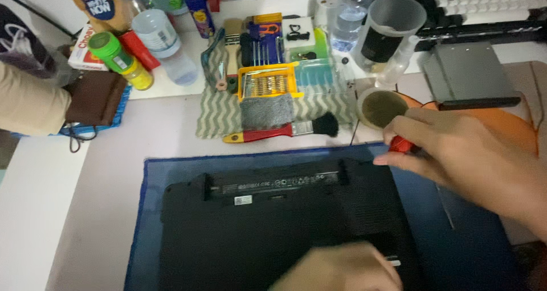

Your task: The person uses a red screwdriver to remove screws from the bottom of a black laptop. They place the removed screws into a small cup on the table. The person continues to unscrew and remove additional screws from the laptop casing.

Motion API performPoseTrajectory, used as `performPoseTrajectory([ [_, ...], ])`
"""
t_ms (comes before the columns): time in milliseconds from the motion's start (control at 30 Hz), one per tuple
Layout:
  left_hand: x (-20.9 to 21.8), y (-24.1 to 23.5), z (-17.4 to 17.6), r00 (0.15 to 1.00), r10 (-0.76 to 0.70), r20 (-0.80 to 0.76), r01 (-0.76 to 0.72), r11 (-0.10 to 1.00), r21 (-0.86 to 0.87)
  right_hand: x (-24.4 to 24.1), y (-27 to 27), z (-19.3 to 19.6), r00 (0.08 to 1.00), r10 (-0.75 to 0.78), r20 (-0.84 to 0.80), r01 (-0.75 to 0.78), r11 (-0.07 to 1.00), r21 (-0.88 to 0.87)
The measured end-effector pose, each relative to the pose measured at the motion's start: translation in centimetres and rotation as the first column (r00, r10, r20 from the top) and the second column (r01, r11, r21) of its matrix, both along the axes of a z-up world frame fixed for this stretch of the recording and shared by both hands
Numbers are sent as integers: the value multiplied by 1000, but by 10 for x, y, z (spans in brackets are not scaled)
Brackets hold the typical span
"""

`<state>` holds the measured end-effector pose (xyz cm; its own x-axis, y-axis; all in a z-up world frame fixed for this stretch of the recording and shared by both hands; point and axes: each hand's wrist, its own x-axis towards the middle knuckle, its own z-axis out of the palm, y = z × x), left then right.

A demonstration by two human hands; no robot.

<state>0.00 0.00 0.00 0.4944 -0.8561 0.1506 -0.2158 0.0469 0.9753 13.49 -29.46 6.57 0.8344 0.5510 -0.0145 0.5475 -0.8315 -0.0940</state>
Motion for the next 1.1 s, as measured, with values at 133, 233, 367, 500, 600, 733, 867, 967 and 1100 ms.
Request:
performPoseTrajectory([
  [133, 39, -7, 52, 916, 396, 58, -400, 912, 87, -20, 12, 9, 967, 60, 247, -100, 984, 150],
  [233, 76, -17, 46, 640, 574, 511, -553, 806, -211, -31, 10, 6, 973, 42, 225, -128, 916, 381],
  [367, 122, -39, 52, 616, 697, 367, -732, 679, -62, -41, 7, -4, 982, -145, 118, 51, 814, 579],
  [500, 140, -58, 32, 701, 648, 296, -608, 761, -227, -43, 13, -2, 982, -68, 176, -68, 744, 665],
  [600, 134, -52, 48, 816, 546, 190, -534, 838, -115, -44, 21, 3, 973, -18, 229, -166, 635, 754],
  [733, 132, -54, 49, 883, 466, 63, -463, 885, -56, -42, 13, -8, 948, -78, 308, -205, 591, 780],
  [867, 133, -56, 42, 897, 372, 237, -362, 928, -89, -39, 11, -14, 948, -106, 300, -198, 543, 816],
  [967, 132, -54, 43, 882, 377, 284, -369, 926, -83, -39, 11, -17, 957, -127, 262, -162, 516, 841],
  [1100, 130, -56, 42, 861, 459, 220, -461, 886, -48, -39, 10, -18, 958, -137, 253, -151, 510, 847],
])
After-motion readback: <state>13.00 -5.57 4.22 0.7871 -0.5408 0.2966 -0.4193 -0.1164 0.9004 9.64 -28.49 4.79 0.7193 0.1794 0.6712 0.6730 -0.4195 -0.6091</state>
